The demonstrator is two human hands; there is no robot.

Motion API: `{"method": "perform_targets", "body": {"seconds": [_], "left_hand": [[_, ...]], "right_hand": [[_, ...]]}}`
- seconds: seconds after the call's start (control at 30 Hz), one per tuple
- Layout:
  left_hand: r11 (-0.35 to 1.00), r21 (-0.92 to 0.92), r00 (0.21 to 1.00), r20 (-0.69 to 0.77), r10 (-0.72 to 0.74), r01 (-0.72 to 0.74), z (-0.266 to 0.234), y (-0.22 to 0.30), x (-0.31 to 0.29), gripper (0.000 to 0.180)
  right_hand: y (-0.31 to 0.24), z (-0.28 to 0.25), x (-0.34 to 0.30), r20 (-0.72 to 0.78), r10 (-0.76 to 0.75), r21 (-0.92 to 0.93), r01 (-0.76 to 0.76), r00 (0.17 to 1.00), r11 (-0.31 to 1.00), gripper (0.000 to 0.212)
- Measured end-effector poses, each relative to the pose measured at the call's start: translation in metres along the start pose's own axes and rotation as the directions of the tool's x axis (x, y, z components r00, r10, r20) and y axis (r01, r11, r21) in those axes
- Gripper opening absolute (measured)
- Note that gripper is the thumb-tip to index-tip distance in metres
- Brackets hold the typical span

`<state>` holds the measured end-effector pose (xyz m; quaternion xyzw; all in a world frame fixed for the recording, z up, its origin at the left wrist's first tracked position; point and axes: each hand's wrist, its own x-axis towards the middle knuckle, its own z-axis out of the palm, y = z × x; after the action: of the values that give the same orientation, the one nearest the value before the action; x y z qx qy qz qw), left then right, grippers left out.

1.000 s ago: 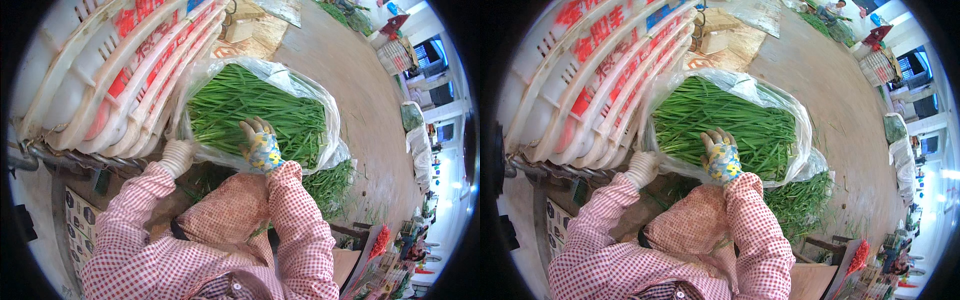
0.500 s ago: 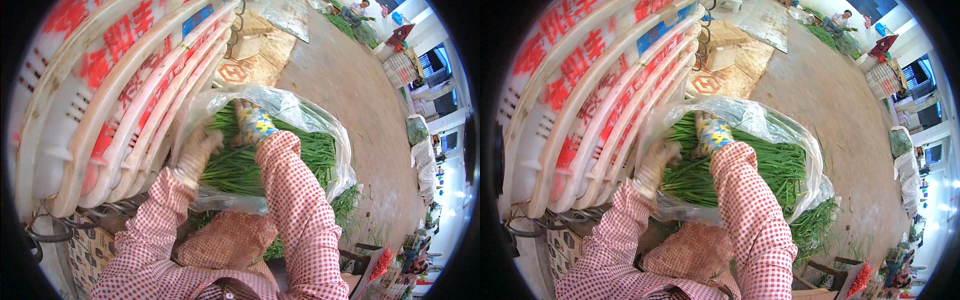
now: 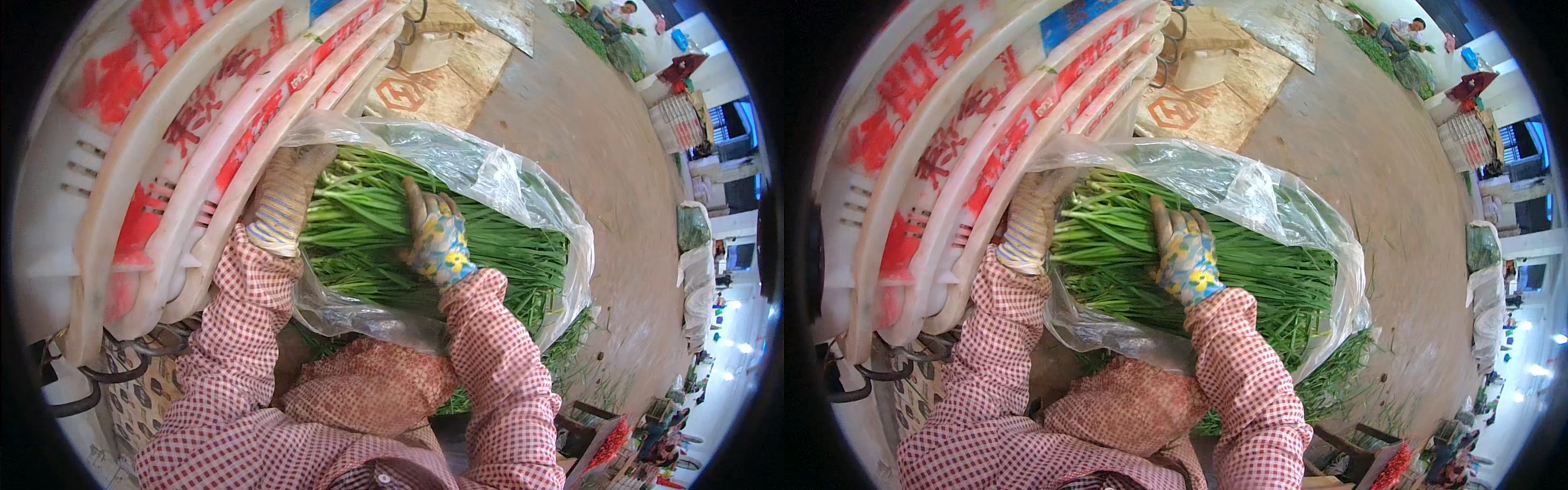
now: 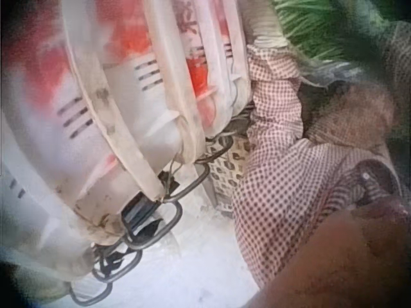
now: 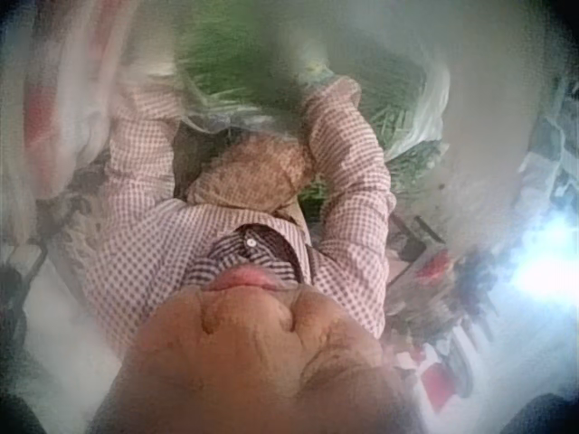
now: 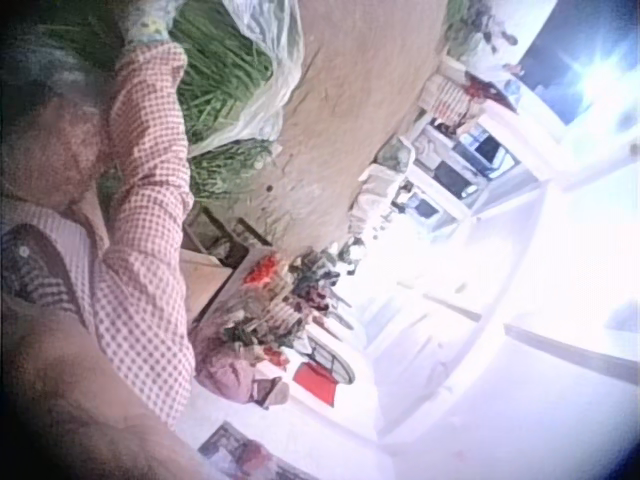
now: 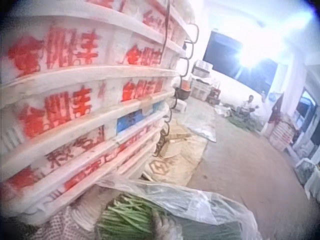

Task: The person sorts through green onions by hand to remove debris, gathers them into a bundle, and ties the bundle with a red string.

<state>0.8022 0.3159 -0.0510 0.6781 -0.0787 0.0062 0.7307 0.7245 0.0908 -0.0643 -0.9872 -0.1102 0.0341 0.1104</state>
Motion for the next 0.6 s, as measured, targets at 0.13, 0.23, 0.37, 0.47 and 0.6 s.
{"method": "perform_targets", "body": {"seconds": [0.13, 0.23, 0.37, 0.47, 0.6], "left_hand": [[0.993, 0.117, 0.997, -0.066, 0.035, -0.027, -0.001, -0.001, -0.003, 0.046], [0.976, 0.201, 0.994, -0.051, 0.092, -0.08, -0.003, 0.006, -0.007, 0.041], [0.989, 0.136, 0.997, -0.04, 0.067, -0.061, -0.007, 0.0, -0.013, 0.039], [0.983, 0.177, 0.998, 0.042, 0.042, -0.049, -0.003, 0.014, -0.013, 0.038], [0.991, -0.101, 0.996, 0.018, 0.085, -0.083, -0.006, 0.003, -0.014, 0.041]], "right_hand": [[-0.006, -0.03, 0.039, 0.318, 0.13, -0.192, -0.071, 0.939, 0.979, 0.106], [-0.023, -0.055, 0.051, 0.257, 0.098, -0.309, -0.014, 0.961, 0.951, 0.112], [-0.002, -0.06, 0.071, 0.268, 0.014, -0.012, -0.011, 0.963, 1.0, 0.116], [0.009, -0.057, 0.073, 0.347, 0.066, 0.124, -0.115, 0.936, 0.986, 0.112], [-0.018, -0.014, 0.038, 0.149, 0.087, -0.151, -0.065, 0.985, 0.986, 0.103]]}}
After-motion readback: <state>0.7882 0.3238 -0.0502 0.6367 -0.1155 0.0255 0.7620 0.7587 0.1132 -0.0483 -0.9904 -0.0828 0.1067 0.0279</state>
